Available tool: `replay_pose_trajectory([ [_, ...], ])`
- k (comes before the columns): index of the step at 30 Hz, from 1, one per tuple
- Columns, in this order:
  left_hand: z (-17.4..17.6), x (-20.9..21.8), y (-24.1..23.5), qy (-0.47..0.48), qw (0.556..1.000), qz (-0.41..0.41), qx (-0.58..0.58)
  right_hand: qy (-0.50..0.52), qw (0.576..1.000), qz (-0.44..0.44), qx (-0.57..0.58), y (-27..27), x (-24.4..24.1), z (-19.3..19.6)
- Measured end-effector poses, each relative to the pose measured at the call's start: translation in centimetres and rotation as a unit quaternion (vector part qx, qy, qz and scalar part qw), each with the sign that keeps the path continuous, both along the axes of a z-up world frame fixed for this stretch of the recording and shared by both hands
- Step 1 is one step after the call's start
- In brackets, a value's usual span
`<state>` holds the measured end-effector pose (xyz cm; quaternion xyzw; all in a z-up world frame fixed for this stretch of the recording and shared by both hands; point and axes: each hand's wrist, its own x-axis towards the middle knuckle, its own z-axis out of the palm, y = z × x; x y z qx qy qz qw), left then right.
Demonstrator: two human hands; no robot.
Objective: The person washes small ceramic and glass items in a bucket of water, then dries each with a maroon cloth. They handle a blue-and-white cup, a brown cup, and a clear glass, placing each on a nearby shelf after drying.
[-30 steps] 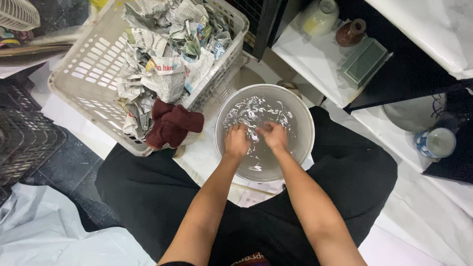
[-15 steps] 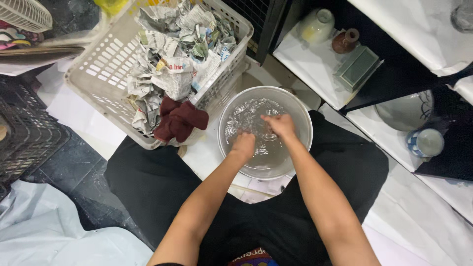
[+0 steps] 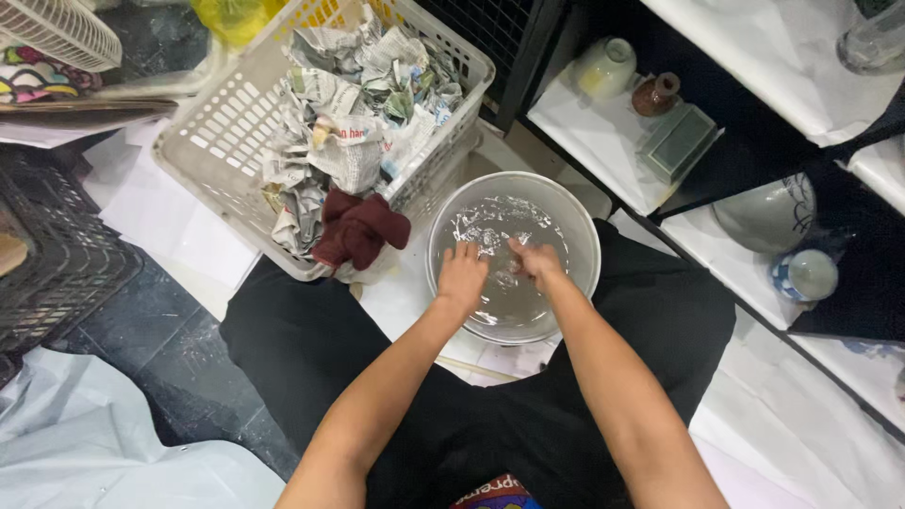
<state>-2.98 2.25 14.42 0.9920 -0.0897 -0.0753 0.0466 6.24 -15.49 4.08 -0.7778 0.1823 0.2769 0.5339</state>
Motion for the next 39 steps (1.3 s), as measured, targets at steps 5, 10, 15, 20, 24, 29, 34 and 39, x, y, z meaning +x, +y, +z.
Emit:
replay_pose_trajectory([
  [5,-3.2,-2.0,0.7,0.039,0.983,0.081,-0.159,0.051,0.998,-0.013,0.038,-0.4,-0.9,-1.4],
  [10,-0.1,-1.8,0.5,-0.010,0.991,0.016,-0.136,-0.052,0.991,0.076,-0.099,0.9,-0.7,0.3],
  [15,3.0,-0.7,0.8,0.082,0.986,0.016,-0.145,-0.051,0.980,0.136,-0.132,0.8,-0.6,1.0],
  [20,2.5,0.2,2.2,0.021,0.965,0.055,-0.257,-0.003,0.991,0.100,-0.092,0.4,0.6,0.9],
  [24,1.3,0.3,1.4,0.057,0.963,0.065,-0.254,-0.072,0.975,0.160,-0.136,0.2,0.4,0.0],
  [29,1.5,0.5,0.7,0.063,0.980,0.022,-0.188,0.101,0.994,-0.028,0.027,0.2,0.5,-0.7],
  [34,3.9,0.7,2.2,0.077,0.970,0.062,-0.221,-0.043,0.992,0.088,-0.084,0.7,-0.1,0.4],
  [39,9.0,2.0,5.7,-0.145,0.978,0.012,-0.148,0.011,0.993,0.086,-0.074,1.8,0.4,3.4],
])
